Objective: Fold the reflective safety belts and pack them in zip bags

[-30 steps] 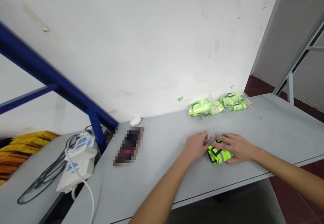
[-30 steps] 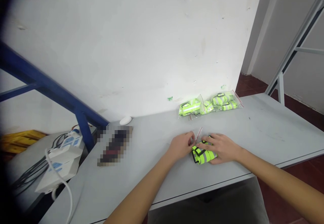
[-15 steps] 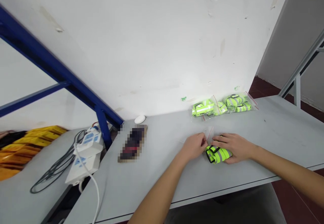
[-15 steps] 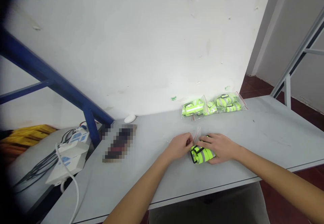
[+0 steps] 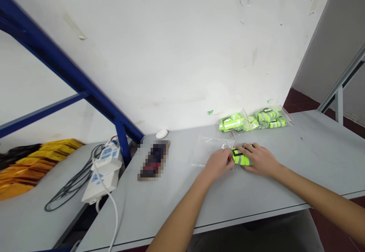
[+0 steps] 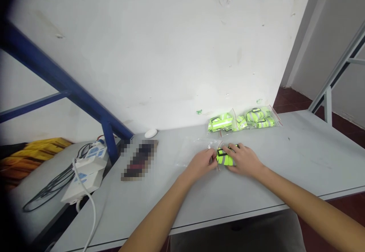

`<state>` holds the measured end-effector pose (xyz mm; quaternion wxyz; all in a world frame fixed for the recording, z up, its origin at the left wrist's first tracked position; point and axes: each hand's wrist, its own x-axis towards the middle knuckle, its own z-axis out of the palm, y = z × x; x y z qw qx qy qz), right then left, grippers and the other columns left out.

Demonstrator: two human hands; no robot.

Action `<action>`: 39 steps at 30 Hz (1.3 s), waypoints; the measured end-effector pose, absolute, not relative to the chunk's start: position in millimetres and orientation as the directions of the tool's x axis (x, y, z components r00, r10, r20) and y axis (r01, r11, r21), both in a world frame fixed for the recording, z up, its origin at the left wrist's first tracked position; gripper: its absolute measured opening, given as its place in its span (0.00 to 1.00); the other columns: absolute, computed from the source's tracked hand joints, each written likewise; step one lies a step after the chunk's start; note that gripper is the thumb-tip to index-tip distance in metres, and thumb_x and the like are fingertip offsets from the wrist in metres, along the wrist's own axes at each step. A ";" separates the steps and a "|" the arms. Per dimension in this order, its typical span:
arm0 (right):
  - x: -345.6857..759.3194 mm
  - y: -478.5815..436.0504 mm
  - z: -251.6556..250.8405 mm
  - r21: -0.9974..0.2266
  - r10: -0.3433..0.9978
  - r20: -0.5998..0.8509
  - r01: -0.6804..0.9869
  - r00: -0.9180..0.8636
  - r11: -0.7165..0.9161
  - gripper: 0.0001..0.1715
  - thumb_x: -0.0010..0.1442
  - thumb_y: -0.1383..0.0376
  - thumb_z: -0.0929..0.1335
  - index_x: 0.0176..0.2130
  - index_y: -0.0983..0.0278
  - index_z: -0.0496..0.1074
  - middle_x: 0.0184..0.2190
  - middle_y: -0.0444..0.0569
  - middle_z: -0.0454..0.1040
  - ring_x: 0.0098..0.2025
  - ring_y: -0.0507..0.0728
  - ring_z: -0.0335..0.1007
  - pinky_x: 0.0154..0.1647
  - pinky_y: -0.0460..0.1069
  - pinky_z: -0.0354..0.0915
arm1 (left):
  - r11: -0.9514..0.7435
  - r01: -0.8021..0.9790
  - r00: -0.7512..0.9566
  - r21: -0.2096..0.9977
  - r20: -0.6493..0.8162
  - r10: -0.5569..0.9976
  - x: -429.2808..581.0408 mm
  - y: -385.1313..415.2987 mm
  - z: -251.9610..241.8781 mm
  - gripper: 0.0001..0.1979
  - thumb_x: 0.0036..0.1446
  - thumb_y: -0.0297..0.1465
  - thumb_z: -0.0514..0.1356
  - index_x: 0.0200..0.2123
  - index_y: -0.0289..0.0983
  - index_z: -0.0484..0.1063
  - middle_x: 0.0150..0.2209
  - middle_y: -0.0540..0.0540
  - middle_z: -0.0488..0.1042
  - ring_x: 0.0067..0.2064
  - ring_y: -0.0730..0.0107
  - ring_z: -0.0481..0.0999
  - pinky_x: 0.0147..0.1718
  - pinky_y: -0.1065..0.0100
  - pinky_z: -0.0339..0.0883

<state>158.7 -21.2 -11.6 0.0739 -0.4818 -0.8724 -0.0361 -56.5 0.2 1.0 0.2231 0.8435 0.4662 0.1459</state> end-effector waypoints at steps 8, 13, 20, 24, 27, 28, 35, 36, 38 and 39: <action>132.4 -27.2 -11.1 0.027 0.911 0.163 0.925 -0.379 0.380 0.32 0.61 0.57 0.63 0.63 0.58 0.57 0.54 0.55 0.67 0.42 0.64 0.65 0.36 0.55 0.64 | -0.539 0.706 0.548 0.460 0.128 0.826 -48.4 -4.0 2.7 0.05 0.57 0.27 0.54 0.29 0.39 0.65 0.27 0.52 0.72 0.32 0.70 0.71 0.39 0.67 0.61; 123.1 -25.0 -15.9 -0.022 0.921 0.180 0.935 -0.346 0.355 0.33 0.62 0.54 0.62 0.63 0.62 0.56 0.55 0.56 0.67 0.43 0.63 0.65 0.37 0.54 0.65 | -0.582 0.733 0.541 0.351 0.217 0.813 -46.3 -6.4 0.6 0.06 0.60 0.28 0.52 0.31 0.38 0.68 0.30 0.48 0.73 0.39 0.65 0.71 0.45 0.63 0.61; 126.5 -19.2 -18.1 -0.034 0.905 0.195 0.920 -0.378 0.391 0.28 0.64 0.51 0.59 0.59 0.60 0.61 0.56 0.54 0.67 0.42 0.63 0.66 0.37 0.54 0.65 | -0.667 0.512 0.680 0.541 0.219 0.699 -62.2 -5.0 7.5 0.24 0.58 0.26 0.55 0.59 0.40 0.60 0.64 0.43 0.59 0.65 0.61 0.57 0.62 0.57 0.55; 129.4 -16.0 -13.5 -0.070 0.927 0.175 0.935 -0.332 0.348 0.30 0.64 0.49 0.59 0.60 0.59 0.60 0.56 0.55 0.67 0.44 0.63 0.67 0.38 0.54 0.65 | -0.582 0.565 0.655 0.585 0.112 0.748 -63.2 0.3 1.9 0.40 0.56 0.23 0.54 0.68 0.42 0.39 0.68 0.44 0.52 0.66 0.62 0.56 0.61 0.59 0.58; 128.1 -13.1 -6.8 -0.077 0.940 0.129 0.942 -0.316 0.327 0.30 0.63 0.50 0.61 0.60 0.59 0.61 0.54 0.56 0.69 0.44 0.63 0.68 0.36 0.53 0.64 | -0.610 0.600 0.661 0.518 0.110 0.743 -58.2 5.2 -10.1 0.38 0.59 0.21 0.50 0.68 0.45 0.39 0.68 0.46 0.52 0.67 0.64 0.55 0.64 0.57 0.52; 127.0 -12.2 -4.0 -0.074 0.944 0.106 0.944 -0.312 0.321 0.28 0.63 0.50 0.61 0.58 0.59 0.62 0.53 0.56 0.70 0.43 0.63 0.69 0.35 0.52 0.64 | -0.639 0.592 0.676 0.492 0.128 0.725 -56.8 6.5 -14.5 0.37 0.60 0.20 0.49 0.68 0.46 0.39 0.68 0.47 0.52 0.67 0.65 0.55 0.65 0.57 0.50; 115.9 -11.3 8.1 -0.119 0.959 0.018 0.951 -0.284 0.284 0.30 0.64 0.48 0.59 0.58 0.63 0.63 0.50 0.58 0.72 0.44 0.65 0.71 0.37 0.53 0.63 | -0.641 0.685 0.591 0.347 0.250 0.767 -57.3 18.2 -31.4 0.33 0.60 0.21 0.51 0.67 0.40 0.46 0.66 0.41 0.56 0.67 0.64 0.55 0.60 0.61 0.59; 115.2 -12.1 8.7 -0.134 0.957 0.017 0.948 -0.289 0.289 0.31 0.64 0.49 0.59 0.59 0.64 0.61 0.51 0.59 0.71 0.45 0.66 0.70 0.38 0.54 0.64 | -0.625 0.715 0.572 0.314 0.252 0.781 -57.7 20.4 -31.7 0.31 0.60 0.22 0.52 0.66 0.38 0.49 0.64 0.39 0.60 0.67 0.62 0.54 0.62 0.57 0.56; 115.7 -13.7 10.3 -0.186 0.950 0.001 0.933 -0.313 0.307 0.33 0.62 0.53 0.62 0.61 0.67 0.57 0.53 0.61 0.69 0.48 0.67 0.69 0.40 0.55 0.64 | -0.622 0.747 0.573 0.234 0.247 0.782 -58.9 24.3 -32.2 0.26 0.61 0.24 0.53 0.63 0.36 0.56 0.61 0.38 0.65 0.67 0.58 0.54 0.65 0.49 0.47; 116.8 -14.4 11.4 -0.225 0.944 -0.013 0.920 -0.331 0.320 0.36 0.59 0.56 0.64 0.62 0.68 0.55 0.54 0.61 0.68 0.49 0.67 0.69 0.42 0.55 0.64 | -0.636 0.746 0.590 0.196 0.247 0.769 -59.7 25.6 -32.5 0.24 0.61 0.25 0.53 0.61 0.37 0.58 0.61 0.38 0.65 0.67 0.57 0.54 0.65 0.45 0.42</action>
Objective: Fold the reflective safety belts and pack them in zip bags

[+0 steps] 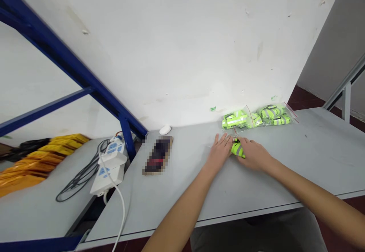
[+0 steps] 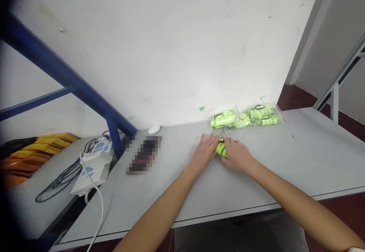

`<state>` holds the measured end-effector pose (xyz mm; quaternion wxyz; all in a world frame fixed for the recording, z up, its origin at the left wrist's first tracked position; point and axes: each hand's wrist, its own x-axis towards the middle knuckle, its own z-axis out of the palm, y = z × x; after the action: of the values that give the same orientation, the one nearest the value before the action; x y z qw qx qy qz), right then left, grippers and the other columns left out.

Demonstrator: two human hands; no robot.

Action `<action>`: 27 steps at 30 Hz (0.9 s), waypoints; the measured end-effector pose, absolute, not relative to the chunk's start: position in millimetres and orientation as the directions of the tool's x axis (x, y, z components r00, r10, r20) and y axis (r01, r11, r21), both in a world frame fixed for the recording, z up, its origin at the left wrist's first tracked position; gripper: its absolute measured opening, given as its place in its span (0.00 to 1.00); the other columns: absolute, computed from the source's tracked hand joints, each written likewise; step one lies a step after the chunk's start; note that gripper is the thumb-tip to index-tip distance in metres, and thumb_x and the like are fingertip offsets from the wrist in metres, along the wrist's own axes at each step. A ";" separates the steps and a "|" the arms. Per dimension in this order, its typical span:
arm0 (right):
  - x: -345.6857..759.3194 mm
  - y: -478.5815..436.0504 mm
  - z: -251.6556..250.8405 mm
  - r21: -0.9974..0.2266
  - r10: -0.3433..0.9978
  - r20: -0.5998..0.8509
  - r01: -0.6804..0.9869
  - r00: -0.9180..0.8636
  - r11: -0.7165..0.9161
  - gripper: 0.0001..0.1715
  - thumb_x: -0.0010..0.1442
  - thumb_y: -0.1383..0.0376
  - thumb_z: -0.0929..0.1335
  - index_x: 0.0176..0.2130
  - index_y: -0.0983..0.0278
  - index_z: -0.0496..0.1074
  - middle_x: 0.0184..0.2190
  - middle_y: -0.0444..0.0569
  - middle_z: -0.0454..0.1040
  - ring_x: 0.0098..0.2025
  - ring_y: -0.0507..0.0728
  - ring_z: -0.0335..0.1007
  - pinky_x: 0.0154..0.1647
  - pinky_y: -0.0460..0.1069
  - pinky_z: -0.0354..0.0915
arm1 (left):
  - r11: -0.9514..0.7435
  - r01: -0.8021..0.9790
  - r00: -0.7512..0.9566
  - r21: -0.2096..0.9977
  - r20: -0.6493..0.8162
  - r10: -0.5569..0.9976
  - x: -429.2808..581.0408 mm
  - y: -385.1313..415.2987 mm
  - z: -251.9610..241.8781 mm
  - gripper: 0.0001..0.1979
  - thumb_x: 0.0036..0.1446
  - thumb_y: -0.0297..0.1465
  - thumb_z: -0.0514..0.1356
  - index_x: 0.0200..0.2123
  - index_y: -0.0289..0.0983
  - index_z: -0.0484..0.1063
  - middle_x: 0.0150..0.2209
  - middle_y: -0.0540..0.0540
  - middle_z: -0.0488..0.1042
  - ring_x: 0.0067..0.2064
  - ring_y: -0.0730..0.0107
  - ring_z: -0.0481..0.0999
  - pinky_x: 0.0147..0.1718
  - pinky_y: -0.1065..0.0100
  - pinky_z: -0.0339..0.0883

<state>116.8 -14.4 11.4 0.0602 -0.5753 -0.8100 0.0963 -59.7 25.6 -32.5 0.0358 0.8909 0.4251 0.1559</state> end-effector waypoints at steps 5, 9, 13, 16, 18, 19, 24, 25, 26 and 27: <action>124.3 -15.4 8.2 -0.377 0.923 -0.025 0.858 -0.385 0.348 0.36 0.54 0.63 0.66 0.60 0.68 0.57 0.53 0.59 0.70 0.51 0.64 0.69 0.46 0.53 0.64 | -0.710 0.684 0.663 0.167 0.263 0.701 -63.8 28.4 -34.6 0.24 0.62 0.24 0.50 0.61 0.38 0.59 0.61 0.40 0.65 0.65 0.63 0.60 0.66 0.48 0.41; 124.5 -15.8 -10.3 -0.306 0.909 0.111 0.856 -0.402 0.416 0.33 0.57 0.62 0.65 0.60 0.66 0.58 0.60 0.58 0.64 0.57 0.65 0.64 0.53 0.57 0.62 | -0.677 0.639 0.657 0.366 0.200 0.727 -69.0 25.6 -27.9 0.29 0.58 0.24 0.51 0.63 0.39 0.57 0.65 0.43 0.59 0.66 0.66 0.57 0.66 0.55 0.46; 119.4 -17.4 -24.7 -0.246 0.889 0.227 0.859 -0.399 0.448 0.32 0.59 0.62 0.64 0.61 0.67 0.58 0.61 0.59 0.62 0.56 0.65 0.63 0.56 0.58 0.61 | -0.595 0.627 0.624 0.503 0.133 0.770 -75.4 16.8 -15.6 0.29 0.58 0.28 0.53 0.63 0.39 0.57 0.67 0.45 0.55 0.68 0.62 0.50 0.65 0.55 0.47; 116.2 -17.3 -26.3 -0.262 0.900 0.246 0.869 -0.360 0.419 0.30 0.59 0.61 0.64 0.59 0.67 0.59 0.59 0.60 0.62 0.56 0.65 0.62 0.54 0.58 0.63 | -0.540 0.648 0.541 0.537 0.174 0.823 -73.6 11.0 -10.6 0.24 0.58 0.27 0.53 0.59 0.38 0.61 0.64 0.43 0.60 0.66 0.62 0.56 0.62 0.59 0.55; 115.1 -16.4 -24.8 -0.279 0.918 0.230 0.882 -0.323 0.380 0.28 0.59 0.60 0.64 0.57 0.66 0.60 0.57 0.59 0.64 0.55 0.65 0.62 0.50 0.56 0.65 | -0.509 0.714 0.467 0.481 0.214 0.858 -68.4 8.8 -9.7 0.17 0.57 0.26 0.53 0.51 0.37 0.66 0.58 0.41 0.65 0.60 0.60 0.63 0.57 0.60 0.60; 114.8 -15.8 -23.8 -0.281 0.925 0.217 0.888 -0.311 0.365 0.27 0.59 0.60 0.65 0.56 0.66 0.61 0.56 0.59 0.64 0.54 0.64 0.63 0.48 0.56 0.66 | -0.486 0.765 0.433 0.422 0.222 0.874 -65.3 8.2 -9.7 0.13 0.56 0.26 0.54 0.45 0.37 0.68 0.54 0.40 0.67 0.57 0.59 0.65 0.54 0.59 0.62; 114.2 -12.1 -21.7 -0.233 0.919 0.202 0.895 -0.338 0.381 0.23 0.59 0.62 0.64 0.53 0.66 0.63 0.54 0.59 0.66 0.53 0.64 0.63 0.47 0.55 0.66 | -0.369 0.920 0.347 0.135 0.164 0.924 -53.6 6.3 -12.1 0.04 0.58 0.27 0.53 0.37 0.36 0.66 0.41 0.40 0.69 0.45 0.57 0.68 0.41 0.61 0.63; 114.3 -11.2 -22.2 -0.221 0.913 0.209 0.892 -0.351 0.393 0.23 0.58 0.62 0.65 0.52 0.66 0.63 0.55 0.59 0.66 0.53 0.64 0.63 0.48 0.55 0.66 | -0.354 0.927 0.334 0.121 0.160 0.929 -52.7 5.7 -12.7 0.05 0.59 0.26 0.53 0.39 0.35 0.66 0.40 0.41 0.69 0.44 0.58 0.68 0.40 0.62 0.63; 114.5 -10.4 -22.9 -0.210 0.907 0.217 0.890 -0.362 0.406 0.23 0.58 0.62 0.65 0.52 0.67 0.64 0.55 0.59 0.66 0.53 0.64 0.64 0.48 0.56 0.66 | -0.339 0.934 0.319 0.114 0.162 0.934 -52.2 4.9 -13.1 0.06 0.59 0.26 0.53 0.40 0.35 0.65 0.40 0.40 0.70 0.43 0.57 0.69 0.39 0.62 0.63; 114.8 -9.4 -23.8 -0.202 0.901 0.225 0.887 -0.371 0.416 0.23 0.58 0.63 0.65 0.52 0.66 0.64 0.56 0.58 0.66 0.53 0.65 0.64 0.49 0.56 0.66 | -0.323 0.940 0.303 0.108 0.166 0.938 -51.9 3.9 -13.1 0.07 0.59 0.26 0.53 0.41 0.34 0.65 0.39 0.40 0.70 0.43 0.57 0.69 0.38 0.61 0.62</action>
<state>114.8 -9.4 -23.8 0.1514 -0.5400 -0.8276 0.0234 -51.9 3.9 -13.1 -0.0047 0.8072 0.5818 0.0993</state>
